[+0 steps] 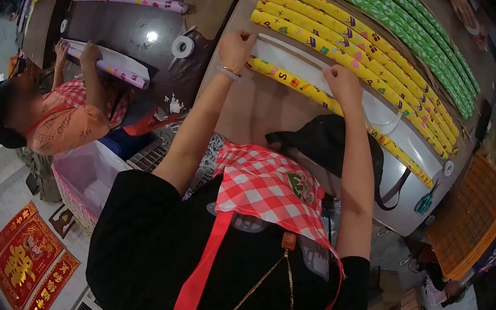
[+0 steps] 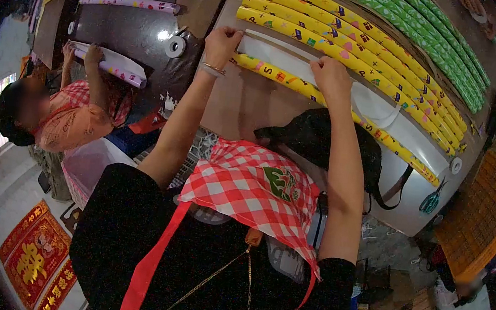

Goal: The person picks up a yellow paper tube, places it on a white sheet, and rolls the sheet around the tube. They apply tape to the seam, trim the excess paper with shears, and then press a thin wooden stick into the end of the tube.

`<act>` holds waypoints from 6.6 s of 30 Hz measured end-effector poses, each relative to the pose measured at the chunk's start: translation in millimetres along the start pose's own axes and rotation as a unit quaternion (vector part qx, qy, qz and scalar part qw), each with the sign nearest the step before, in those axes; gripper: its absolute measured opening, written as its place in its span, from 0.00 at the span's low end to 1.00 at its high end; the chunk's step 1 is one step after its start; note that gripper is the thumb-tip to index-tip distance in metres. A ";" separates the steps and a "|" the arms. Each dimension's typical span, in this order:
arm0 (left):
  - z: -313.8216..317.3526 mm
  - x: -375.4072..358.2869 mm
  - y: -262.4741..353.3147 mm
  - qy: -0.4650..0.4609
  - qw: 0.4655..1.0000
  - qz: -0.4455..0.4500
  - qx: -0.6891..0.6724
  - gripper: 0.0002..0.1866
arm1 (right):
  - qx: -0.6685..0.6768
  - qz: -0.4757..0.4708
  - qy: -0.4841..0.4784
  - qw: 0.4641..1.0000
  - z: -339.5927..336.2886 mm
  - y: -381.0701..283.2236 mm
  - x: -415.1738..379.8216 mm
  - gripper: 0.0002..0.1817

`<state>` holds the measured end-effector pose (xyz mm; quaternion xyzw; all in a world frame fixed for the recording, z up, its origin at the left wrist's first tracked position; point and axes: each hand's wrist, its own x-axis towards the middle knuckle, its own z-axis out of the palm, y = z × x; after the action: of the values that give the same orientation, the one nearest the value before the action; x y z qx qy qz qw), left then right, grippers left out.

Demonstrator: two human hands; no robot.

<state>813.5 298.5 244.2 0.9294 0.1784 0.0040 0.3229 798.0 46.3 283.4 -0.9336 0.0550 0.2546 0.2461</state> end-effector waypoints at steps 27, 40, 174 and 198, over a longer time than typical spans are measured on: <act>4.5 -0.8 1.8 0.021 0.999 -0.019 0.018 0.12 | -0.002 0.040 0.050 0.998 8.4 2.0 4.8 0.17; 2.6 0.0 3.4 0.003 0.999 -0.029 0.036 0.14 | -0.039 0.060 0.067 0.995 17.3 1.9 10.9 0.16; 53.7 -83.9 89.8 -0.147 0.909 0.383 0.076 0.10 | 0.256 0.115 0.168 0.945 -38.4 80.2 -52.4 0.24; 58.8 -56.2 78.0 -0.169 0.856 0.467 0.142 0.10 | 0.361 0.325 0.502 0.715 82.0 212.0 -254.5 0.24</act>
<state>793.7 187.7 250.6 0.9257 -0.3352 -0.0283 0.1727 492.9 -104.5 258.4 -0.6888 0.5587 -0.2268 0.4024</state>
